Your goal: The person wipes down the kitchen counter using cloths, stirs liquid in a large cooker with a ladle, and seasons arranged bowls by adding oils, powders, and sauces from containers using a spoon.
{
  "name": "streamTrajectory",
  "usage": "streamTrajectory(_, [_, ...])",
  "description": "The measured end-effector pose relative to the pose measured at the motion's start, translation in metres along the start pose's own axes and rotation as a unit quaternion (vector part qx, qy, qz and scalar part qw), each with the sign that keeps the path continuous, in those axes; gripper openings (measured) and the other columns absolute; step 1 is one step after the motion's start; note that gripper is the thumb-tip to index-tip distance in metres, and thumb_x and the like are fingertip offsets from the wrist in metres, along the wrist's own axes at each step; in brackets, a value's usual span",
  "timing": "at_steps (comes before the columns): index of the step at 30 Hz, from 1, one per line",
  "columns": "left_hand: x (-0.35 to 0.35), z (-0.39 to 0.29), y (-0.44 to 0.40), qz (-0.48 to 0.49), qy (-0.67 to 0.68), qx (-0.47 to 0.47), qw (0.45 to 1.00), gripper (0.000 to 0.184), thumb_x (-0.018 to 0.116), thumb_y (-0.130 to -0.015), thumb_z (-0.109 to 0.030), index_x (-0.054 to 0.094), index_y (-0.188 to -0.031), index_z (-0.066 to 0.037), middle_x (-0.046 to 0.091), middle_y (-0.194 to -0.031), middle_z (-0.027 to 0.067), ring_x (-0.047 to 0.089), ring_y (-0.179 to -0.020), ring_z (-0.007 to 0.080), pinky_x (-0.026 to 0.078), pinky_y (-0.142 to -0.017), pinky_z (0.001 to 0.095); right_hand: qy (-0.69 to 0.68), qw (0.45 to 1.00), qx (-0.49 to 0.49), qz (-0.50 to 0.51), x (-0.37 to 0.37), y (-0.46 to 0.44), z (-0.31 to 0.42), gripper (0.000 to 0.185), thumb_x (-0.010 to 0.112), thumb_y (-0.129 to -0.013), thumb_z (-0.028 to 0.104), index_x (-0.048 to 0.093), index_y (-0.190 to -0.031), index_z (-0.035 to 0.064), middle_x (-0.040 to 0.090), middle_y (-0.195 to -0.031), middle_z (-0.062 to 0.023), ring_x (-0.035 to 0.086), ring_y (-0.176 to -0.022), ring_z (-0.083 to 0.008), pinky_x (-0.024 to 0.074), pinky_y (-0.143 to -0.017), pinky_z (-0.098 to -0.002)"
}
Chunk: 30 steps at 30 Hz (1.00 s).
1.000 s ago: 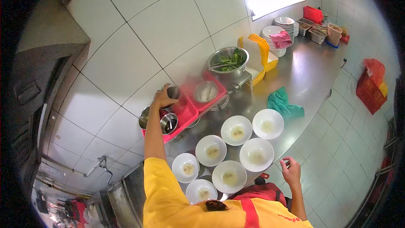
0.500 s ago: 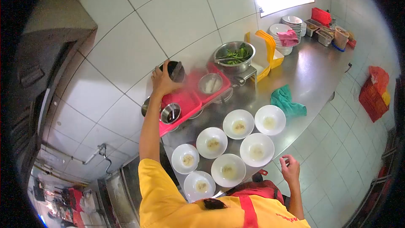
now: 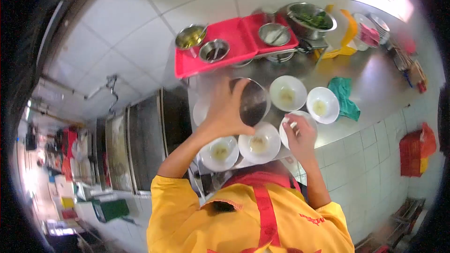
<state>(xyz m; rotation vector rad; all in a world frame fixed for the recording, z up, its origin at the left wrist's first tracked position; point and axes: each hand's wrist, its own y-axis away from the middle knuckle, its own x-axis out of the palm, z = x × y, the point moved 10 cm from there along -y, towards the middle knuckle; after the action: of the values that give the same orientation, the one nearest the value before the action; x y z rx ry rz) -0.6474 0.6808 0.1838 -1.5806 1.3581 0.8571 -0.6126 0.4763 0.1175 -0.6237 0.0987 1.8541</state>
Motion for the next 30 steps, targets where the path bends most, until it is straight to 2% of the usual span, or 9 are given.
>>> streamTrajectory(3, [0.015, 0.004, 0.052, 0.003, 0.001, -0.030, 1.000, 0.116, 0.088, -0.041, -0.032, 0.032, -0.141, -0.012, 0.031, -0.134, 0.0349, 0.033, -0.121, 0.0531, 0.030, -0.101, 0.0586, 0.010, 0.998, -0.060, 0.030, 0.029, -0.005, 0.040, 0.018, 0.068, -0.084, 0.011, 0.066, -0.101, 0.0039, 0.065, -0.100, -0.0128, 0.061, -0.067, -0.0224, 0.0478, -0.060, -0.0321])
streamTrajectory(5, [0.022, 0.010, 0.080, 0.004, -0.001, -0.056, 0.998, 0.116, 0.088, -0.041, -0.033, 0.033, -0.141, -0.013, 0.030, -0.135, 0.0355, 0.033, -0.121, 0.0533, 0.030, -0.101, 0.0582, 0.062, 0.975, -0.202, 0.070, 0.058, 0.000, 0.081, 0.023, 0.068, -0.083, 0.013, 0.065, -0.104, 0.0033, 0.059, -0.118, -0.0166, 0.062, -0.089, -0.0285, 0.0509, -0.072, -0.0374])
streamTrajectory(9, [0.029, 0.015, 0.125, 0.007, -0.029, -0.102, 0.994, 0.114, 0.088, -0.041, -0.036, 0.036, -0.140, -0.013, 0.030, -0.135, 0.0367, 0.034, -0.121, 0.0526, 0.029, -0.100, 0.0578, 0.179, 0.927, -0.242, 0.222, 0.130, 0.015, 0.089, 0.027, 0.067, -0.081, 0.018, 0.065, -0.101, -0.0009, 0.050, -0.131, -0.0239, 0.049, -0.120, -0.0387, 0.0456, -0.094, -0.0469])
streamTrajectory(12, [0.035, 0.028, 0.148, 0.019, -0.033, -0.154, 0.987, 0.123, 0.091, -0.038, -0.039, 0.031, -0.142, -0.016, 0.027, -0.137, 0.0361, 0.032, -0.124, 0.0552, 0.028, -0.103, 0.0600, 0.230, 0.888, -0.257, 0.304, 0.165, 0.031, 0.084, 0.027, 0.066, -0.079, 0.016, 0.066, -0.098, -0.0029, 0.050, -0.132, -0.0237, 0.048, -0.120, -0.0390, 0.0447, -0.096, -0.0458])
streamTrajectory(17, [0.034, 0.046, 0.176, -0.009, -0.065, -0.219, 0.974, 0.121, 0.091, -0.038, -0.041, 0.034, -0.141, -0.015, 0.029, -0.136, 0.0359, 0.033, -0.123, 0.0545, 0.029, -0.102, 0.0582, 0.197, 0.879, -0.263, 0.345, 0.188, 0.038, 0.102, 0.019, 0.065, -0.078, 0.010, 0.066, -0.093, -0.0021, 0.050, -0.132, -0.0226, 0.049, -0.120, -0.0366, 0.0448, -0.095, -0.0449])
streamTrajectory(20, [0.030, 0.055, 0.187, -0.025, -0.060, -0.249, 0.966, 0.119, 0.091, -0.038, -0.040, 0.035, -0.140, -0.015, 0.030, -0.135, 0.0352, 0.034, -0.123, 0.0536, 0.030, -0.101, 0.0573, 0.117, 0.910, -0.216, 0.334, 0.186, 0.025, 0.116, 0.012, 0.064, -0.080, 0.007, 0.064, -0.090, -0.0006, 0.059, -0.119, -0.0211, 0.060, -0.104, -0.0336, 0.0499, -0.084, -0.0403])
streamTrajectory(22, [0.028, 0.060, 0.192, -0.032, -0.055, -0.263, 0.963, 0.118, 0.091, -0.038, -0.040, 0.036, -0.140, -0.015, 0.031, -0.134, 0.0347, 0.035, -0.122, 0.0530, 0.030, -0.101, 0.0568, 0.025, 0.925, -0.115, 0.362, 0.190, 0.017, 0.107, 0.010, 0.063, -0.084, 0.006, 0.062, -0.091, -0.0001, 0.067, -0.096, -0.0188, 0.067, -0.081, -0.0308, 0.0521, -0.068, -0.0360])
streamTrajectory(25, [0.023, 0.063, 0.197, -0.049, -0.068, -0.266, 0.960, 0.117, 0.090, -0.038, -0.040, 0.037, -0.139, -0.015, 0.032, -0.133, 0.0338, 0.035, -0.122, 0.0521, 0.030, -0.100, 0.0569, -0.028, 0.938, -0.167, 0.303, 0.192, 0.015, 0.104, 0.011, 0.062, -0.088, 0.008, 0.061, -0.094, -0.0013, 0.068, -0.078, -0.0177, 0.068, -0.064, -0.0295, 0.0510, -0.057, -0.0335])
streamTrajectory(30, [0.027, 0.069, 0.201, -0.015, -0.085, -0.277, 0.957, 0.116, 0.089, -0.041, -0.047, 0.038, -0.141, -0.016, 0.033, -0.135, 0.0345, 0.034, -0.124, 0.0498, 0.029, -0.102, 0.0570, -0.079, 0.943, -0.092, 0.309, 0.206, 0.015, 0.072, 0.014, 0.059, -0.093, 0.010, 0.061, -0.096, -0.0033, 0.067, -0.071, -0.0127, 0.066, -0.061, -0.0161, 0.0500, -0.057, -0.0274])
